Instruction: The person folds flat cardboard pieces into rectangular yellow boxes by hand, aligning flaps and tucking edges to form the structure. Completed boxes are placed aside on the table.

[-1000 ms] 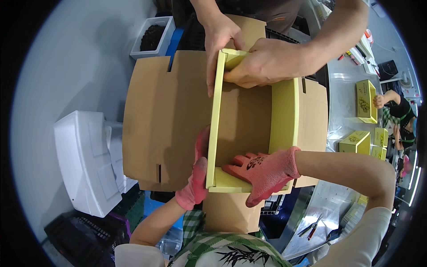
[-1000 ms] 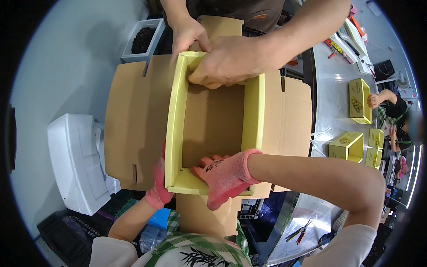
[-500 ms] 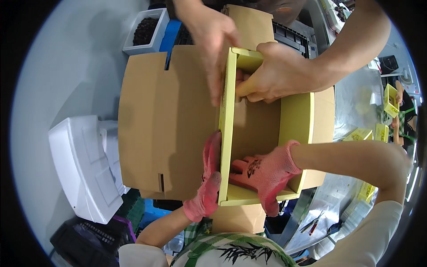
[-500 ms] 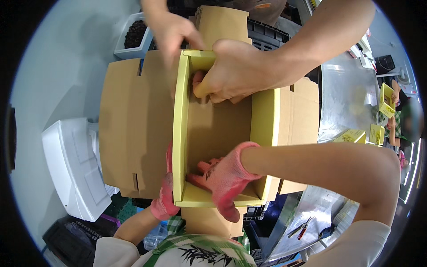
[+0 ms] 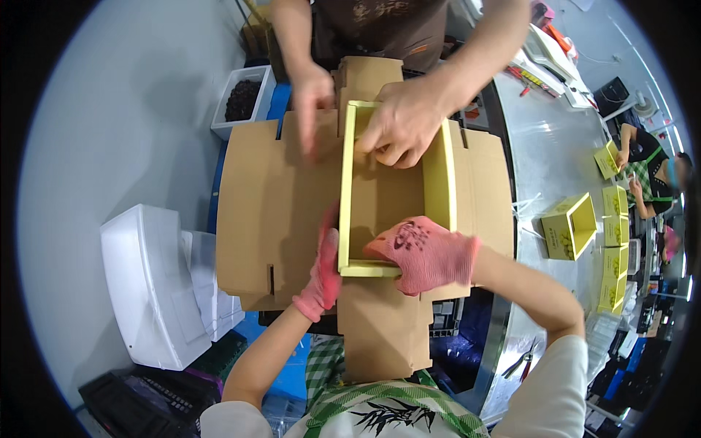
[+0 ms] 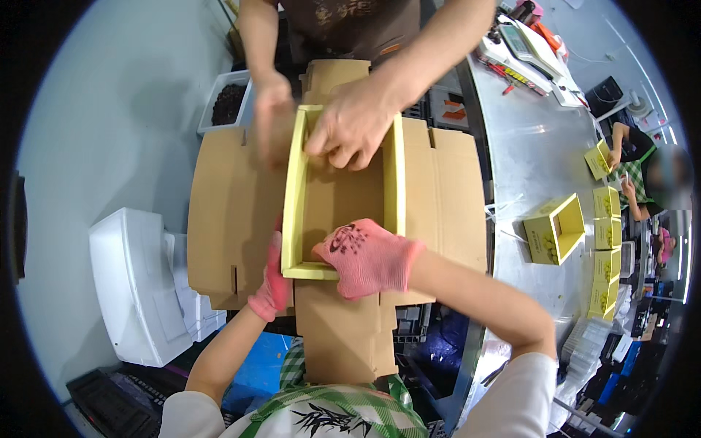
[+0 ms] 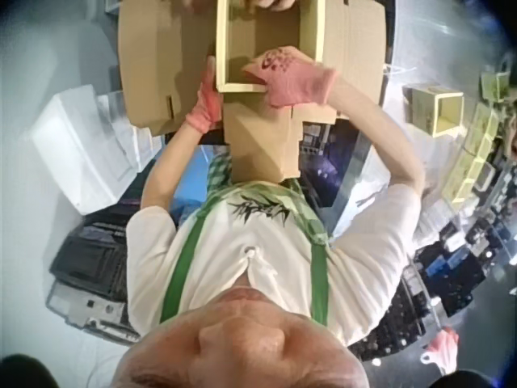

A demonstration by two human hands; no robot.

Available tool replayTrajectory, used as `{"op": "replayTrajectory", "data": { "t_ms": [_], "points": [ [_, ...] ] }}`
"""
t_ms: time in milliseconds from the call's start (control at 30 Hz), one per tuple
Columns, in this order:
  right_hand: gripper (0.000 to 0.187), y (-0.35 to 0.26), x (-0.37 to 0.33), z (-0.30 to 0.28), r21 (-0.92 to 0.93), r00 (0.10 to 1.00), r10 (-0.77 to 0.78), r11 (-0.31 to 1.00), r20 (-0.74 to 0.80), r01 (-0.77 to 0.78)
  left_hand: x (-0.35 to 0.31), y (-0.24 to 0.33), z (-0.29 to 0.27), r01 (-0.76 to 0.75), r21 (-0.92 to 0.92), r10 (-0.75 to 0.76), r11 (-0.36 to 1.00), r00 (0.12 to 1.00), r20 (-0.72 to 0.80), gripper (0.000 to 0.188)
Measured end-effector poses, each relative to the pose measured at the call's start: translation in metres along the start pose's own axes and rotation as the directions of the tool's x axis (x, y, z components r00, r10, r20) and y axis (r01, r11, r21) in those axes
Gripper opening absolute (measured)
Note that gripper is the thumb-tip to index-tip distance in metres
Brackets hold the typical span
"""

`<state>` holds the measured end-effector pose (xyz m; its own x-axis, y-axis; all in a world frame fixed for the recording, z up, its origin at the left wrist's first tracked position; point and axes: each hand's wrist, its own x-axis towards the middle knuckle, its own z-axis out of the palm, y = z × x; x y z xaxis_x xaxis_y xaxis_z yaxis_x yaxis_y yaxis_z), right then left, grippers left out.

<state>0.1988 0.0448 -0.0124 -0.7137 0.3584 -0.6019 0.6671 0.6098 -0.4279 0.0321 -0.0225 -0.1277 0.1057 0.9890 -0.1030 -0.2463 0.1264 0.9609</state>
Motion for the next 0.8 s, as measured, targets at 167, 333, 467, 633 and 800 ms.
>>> {"op": "replayTrajectory", "data": {
  "t_ms": [167,333,467,633,800],
  "points": [
    [0.064,-0.018,-0.074,0.051,0.048,0.451,0.038,0.999,-0.892,0.012,-0.028,0.004,-0.041,-0.169,0.538,0.306,0.826,0.936,-0.176,0.053],
    [0.062,0.062,-0.114,0.139,0.663,-0.094,0.657,0.745,-0.748,-0.076,-0.040,0.018,-0.114,0.259,0.883,0.495,0.392,0.749,-0.440,0.081],
    [0.081,0.121,-0.113,0.204,0.772,0.056,0.875,0.453,-0.481,-0.446,-0.037,0.002,-0.171,0.493,0.717,0.136,0.493,0.770,-0.624,0.090],
    [0.076,0.113,-0.121,0.182,0.807,0.151,0.907,0.418,-0.392,-0.417,-0.038,0.046,-0.156,0.541,0.713,-0.069,0.446,0.816,-0.575,0.076],
    [0.066,0.101,-0.126,0.162,0.826,0.149,0.923,0.383,-0.354,-0.414,-0.037,0.049,-0.181,0.560,0.751,-0.033,0.350,0.809,-0.588,0.068]
  ]
}}
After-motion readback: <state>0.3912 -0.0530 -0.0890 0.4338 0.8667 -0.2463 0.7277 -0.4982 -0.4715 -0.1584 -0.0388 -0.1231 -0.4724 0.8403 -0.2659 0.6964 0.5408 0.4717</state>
